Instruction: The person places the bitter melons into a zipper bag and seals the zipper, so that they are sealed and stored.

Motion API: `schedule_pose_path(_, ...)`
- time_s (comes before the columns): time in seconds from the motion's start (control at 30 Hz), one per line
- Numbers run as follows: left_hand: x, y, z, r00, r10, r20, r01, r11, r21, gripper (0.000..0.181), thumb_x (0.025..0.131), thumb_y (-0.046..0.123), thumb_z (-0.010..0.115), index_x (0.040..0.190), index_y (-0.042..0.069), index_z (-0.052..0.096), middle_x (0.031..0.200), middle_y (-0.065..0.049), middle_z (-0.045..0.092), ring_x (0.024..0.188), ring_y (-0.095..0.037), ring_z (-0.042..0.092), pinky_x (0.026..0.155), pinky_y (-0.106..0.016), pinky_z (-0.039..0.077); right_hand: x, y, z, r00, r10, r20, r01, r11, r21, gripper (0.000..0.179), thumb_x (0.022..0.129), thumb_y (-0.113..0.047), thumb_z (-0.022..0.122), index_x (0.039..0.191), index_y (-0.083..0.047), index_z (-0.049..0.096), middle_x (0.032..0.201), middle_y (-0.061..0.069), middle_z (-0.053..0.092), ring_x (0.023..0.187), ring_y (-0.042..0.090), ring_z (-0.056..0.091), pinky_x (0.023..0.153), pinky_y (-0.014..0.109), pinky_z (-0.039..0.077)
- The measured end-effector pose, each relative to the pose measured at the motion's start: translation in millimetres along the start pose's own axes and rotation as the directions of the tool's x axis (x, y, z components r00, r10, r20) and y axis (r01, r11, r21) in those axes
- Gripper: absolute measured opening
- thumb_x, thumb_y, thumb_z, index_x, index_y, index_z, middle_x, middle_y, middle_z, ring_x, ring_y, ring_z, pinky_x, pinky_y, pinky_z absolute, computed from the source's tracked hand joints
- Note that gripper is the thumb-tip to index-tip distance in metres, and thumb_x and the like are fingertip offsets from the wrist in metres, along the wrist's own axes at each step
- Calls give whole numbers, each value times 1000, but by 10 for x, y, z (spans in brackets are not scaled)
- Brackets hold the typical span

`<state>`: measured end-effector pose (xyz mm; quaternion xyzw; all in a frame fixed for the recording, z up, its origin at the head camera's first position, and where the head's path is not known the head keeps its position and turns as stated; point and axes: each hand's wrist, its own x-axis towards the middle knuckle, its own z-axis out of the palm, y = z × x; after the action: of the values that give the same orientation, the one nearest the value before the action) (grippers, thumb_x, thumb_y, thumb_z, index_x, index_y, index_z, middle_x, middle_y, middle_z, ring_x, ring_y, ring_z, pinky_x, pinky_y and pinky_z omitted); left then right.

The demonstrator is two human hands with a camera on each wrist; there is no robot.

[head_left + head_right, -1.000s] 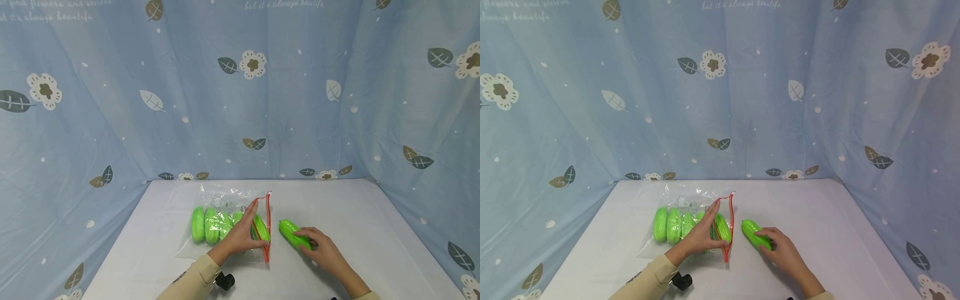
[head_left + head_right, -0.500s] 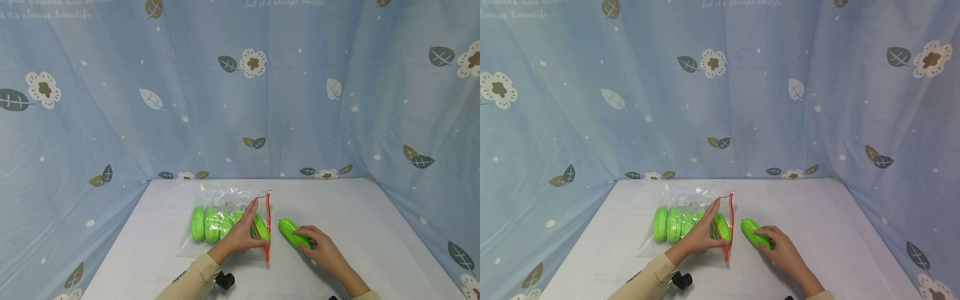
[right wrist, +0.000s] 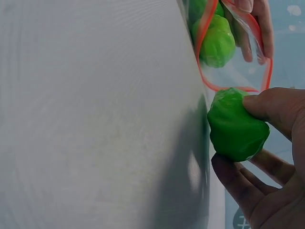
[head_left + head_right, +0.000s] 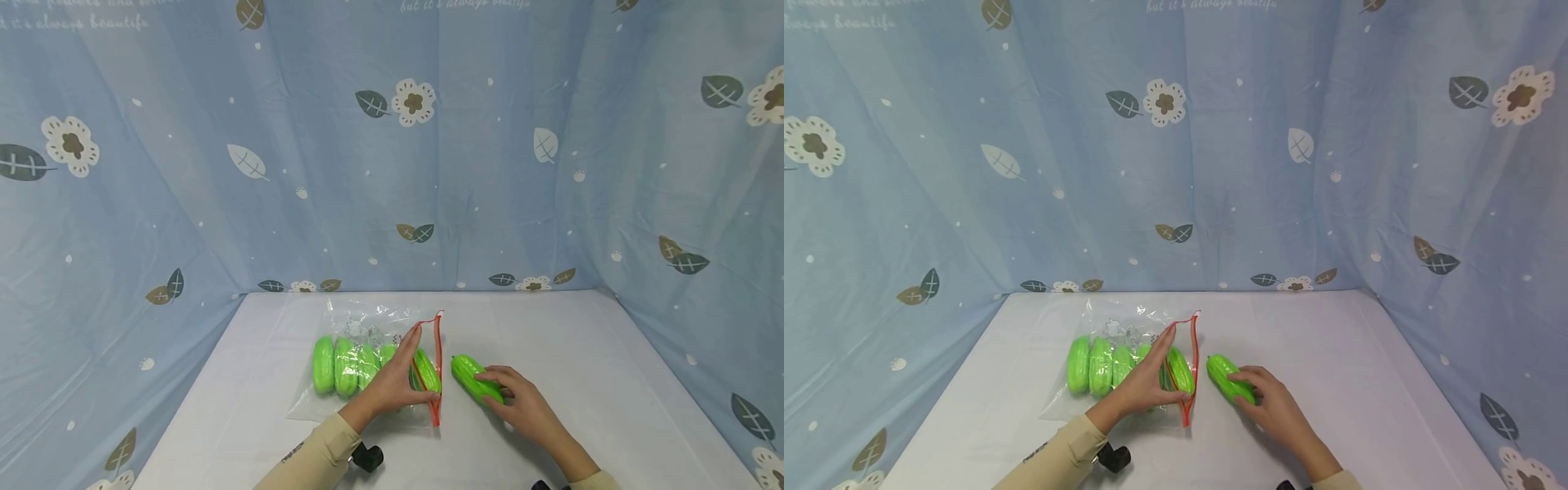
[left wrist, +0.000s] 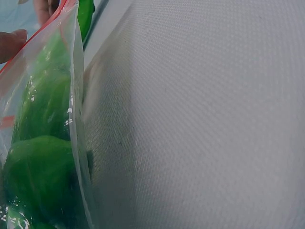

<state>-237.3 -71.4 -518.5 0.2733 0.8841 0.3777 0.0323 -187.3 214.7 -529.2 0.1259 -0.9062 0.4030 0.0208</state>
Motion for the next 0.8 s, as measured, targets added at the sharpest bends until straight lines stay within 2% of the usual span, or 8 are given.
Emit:
schedule_pose_path(0.3, -17, 15, -21, 1000, 7, -3, -7, 1000, -8, 126, 78, 48, 87, 166, 21, 1, 172, -3, 5, 151, -33, 27, 113, -56, 38, 33, -28, 24, 999, -41, 8, 41, 999, 4, 42, 86, -12, 82, 122, -30, 71, 132, 3, 62, 116, 30, 64, 82, 31, 59)
schedule_pose_path(0.53, -23, 17, -13, 1000, 1, -2, -1, 1000, -16, 126, 78, 51, 86, 165, 26, -1, 172, 3, 3, 150, -34, 30, 111, -56, 40, 82, -74, 57, 998, -52, 19, 52, 999, 12, 43, 86, -12, 82, 124, -30, 70, 134, 4, 61, 117, 31, 63, 83, 33, 59)
schedule_pose_path(0.73, -11, 11, -10, 1000, 9, -9, -9, 1000, -25, 124, 79, 48, 86, 166, 19, 3, 172, 2, 4, 150, -34, 28, 112, -56, 39, 133, -100, 87, 994, -97, 40, 96, 995, 26, 43, 87, -12, 81, 126, -27, 70, 134, 6, 60, 116, 31, 63, 83, 33, 59)
schedule_pose_path(0.8, -7, 10, -9, 1000, 9, -9, -9, 1000, -28, 124, 79, 47, 87, 166, 20, 2, 171, 3, 4, 151, -32, 28, 113, -56, 38, 147, -108, 100, 992, -111, 52, 109, 994, 30, 42, 88, -12, 81, 126, -27, 70, 133, 5, 61, 116, 31, 63, 82, 33, 59)
